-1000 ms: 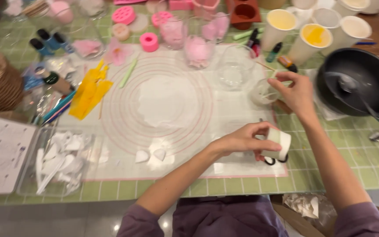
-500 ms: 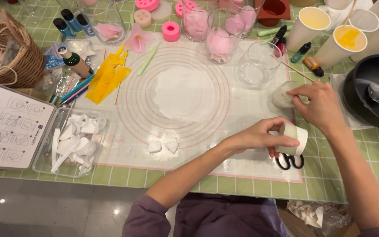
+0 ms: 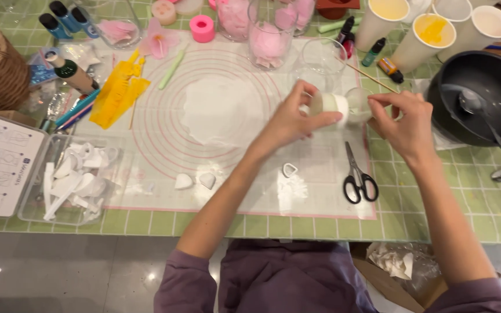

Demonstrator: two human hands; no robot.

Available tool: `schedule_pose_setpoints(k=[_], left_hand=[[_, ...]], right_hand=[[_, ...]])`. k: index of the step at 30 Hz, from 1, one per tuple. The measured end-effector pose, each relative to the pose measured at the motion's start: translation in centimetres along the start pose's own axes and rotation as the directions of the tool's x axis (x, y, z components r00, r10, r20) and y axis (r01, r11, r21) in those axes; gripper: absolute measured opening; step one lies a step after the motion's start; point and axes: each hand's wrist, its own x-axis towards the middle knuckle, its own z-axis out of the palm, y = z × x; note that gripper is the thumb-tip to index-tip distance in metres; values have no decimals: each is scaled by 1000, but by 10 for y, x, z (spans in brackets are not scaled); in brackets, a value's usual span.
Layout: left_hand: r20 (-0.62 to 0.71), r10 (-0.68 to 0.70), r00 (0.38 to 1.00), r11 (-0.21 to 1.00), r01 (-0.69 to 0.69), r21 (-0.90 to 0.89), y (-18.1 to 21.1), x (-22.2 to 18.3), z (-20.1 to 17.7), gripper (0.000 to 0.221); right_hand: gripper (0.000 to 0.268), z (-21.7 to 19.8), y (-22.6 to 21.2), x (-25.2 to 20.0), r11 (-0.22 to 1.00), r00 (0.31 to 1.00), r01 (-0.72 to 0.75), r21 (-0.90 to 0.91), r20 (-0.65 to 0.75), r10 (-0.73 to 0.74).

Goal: Preparing and arranging small wax heart shapes on a silicone mat for candle making.

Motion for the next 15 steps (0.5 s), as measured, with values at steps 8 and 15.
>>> schedule_pose_setpoints(k=[8,15], left_hand=[[-50,87,995,406,10,914,-7,14,38,85],[-64,425,903,316,-82,945,8,-52,58,58]], right_hand=[[22,11,-50,-34,891,995,-54,450,-48,85],[41,-30,-23,-79,870,973,-168,464,-63,221]])
